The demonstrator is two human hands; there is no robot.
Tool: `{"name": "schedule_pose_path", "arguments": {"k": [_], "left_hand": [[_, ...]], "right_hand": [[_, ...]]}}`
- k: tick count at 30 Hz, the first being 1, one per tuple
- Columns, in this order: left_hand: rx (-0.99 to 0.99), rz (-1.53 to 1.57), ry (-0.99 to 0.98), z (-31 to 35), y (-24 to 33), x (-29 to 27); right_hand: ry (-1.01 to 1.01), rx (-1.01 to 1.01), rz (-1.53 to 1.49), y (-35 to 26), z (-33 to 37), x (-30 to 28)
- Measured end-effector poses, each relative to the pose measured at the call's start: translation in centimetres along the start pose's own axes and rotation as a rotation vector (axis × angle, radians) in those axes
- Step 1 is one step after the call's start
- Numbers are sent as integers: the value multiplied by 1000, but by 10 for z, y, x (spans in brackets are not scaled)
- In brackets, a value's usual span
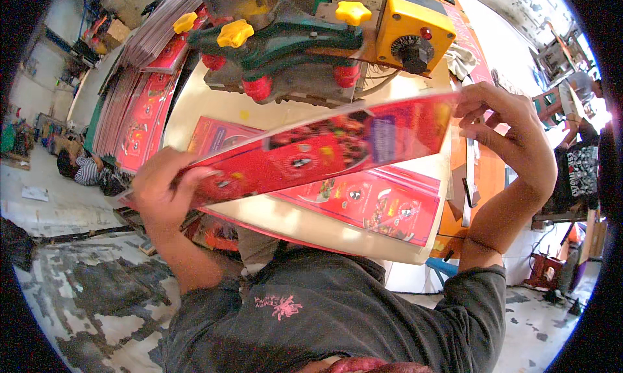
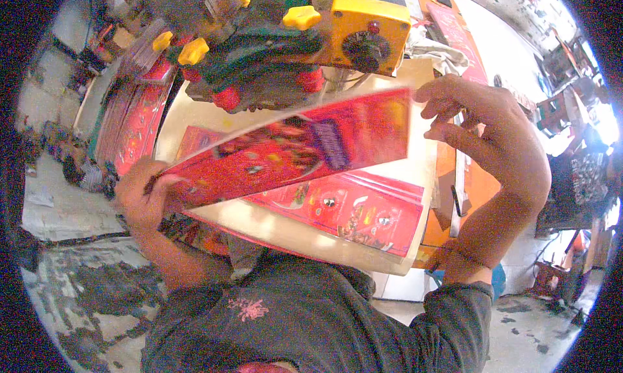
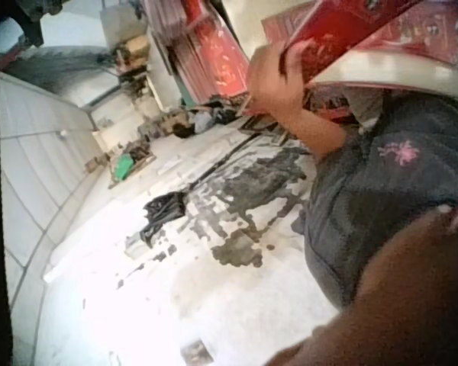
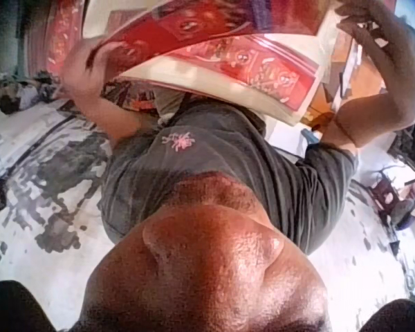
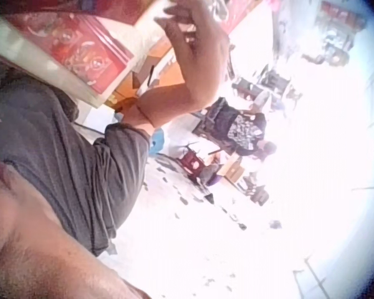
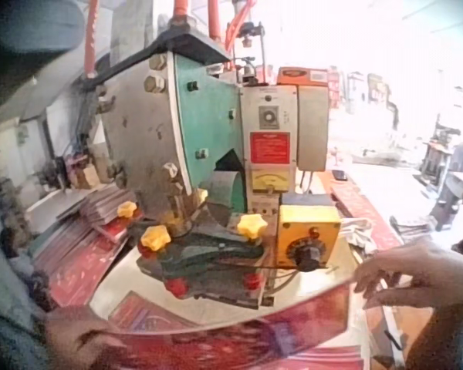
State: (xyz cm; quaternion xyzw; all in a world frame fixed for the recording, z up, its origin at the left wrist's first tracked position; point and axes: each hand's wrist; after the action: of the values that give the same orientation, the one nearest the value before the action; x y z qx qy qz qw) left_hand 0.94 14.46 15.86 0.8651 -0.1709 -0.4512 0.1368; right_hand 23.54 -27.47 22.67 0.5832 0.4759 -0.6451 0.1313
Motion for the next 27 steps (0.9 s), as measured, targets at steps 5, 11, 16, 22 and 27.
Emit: {"name": "schedule_pose_path", "arguments": {"k": [5,11,16,22,27], "left_hand": [[-165,91,199,65,-64,-39],[-366,750,634,109,-96,-56],[-305,1317,760,105,-97,-65],[-644,1256,1143,86,-59,-22],[-636,1327,738,79,-28,26]], "right_hand": [[11,-15,-17,2,1,2],[-223,-40,-34,3,-1,5],[-418,-125,-72,-6,-5,8],[-415,-196,-72,-8,-5,13],[-396,-173,-58,-5,-4,11]]}}
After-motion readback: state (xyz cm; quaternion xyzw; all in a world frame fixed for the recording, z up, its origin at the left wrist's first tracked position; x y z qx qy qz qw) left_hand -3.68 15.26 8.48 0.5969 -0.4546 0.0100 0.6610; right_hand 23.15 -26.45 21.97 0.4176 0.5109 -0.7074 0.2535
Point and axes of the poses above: each hand's wrist, its own z-axis away from the middle knuckle, its own x-axis out of the palm, y = z × x, and after that the axes turned 6 degrees about z, right-handed
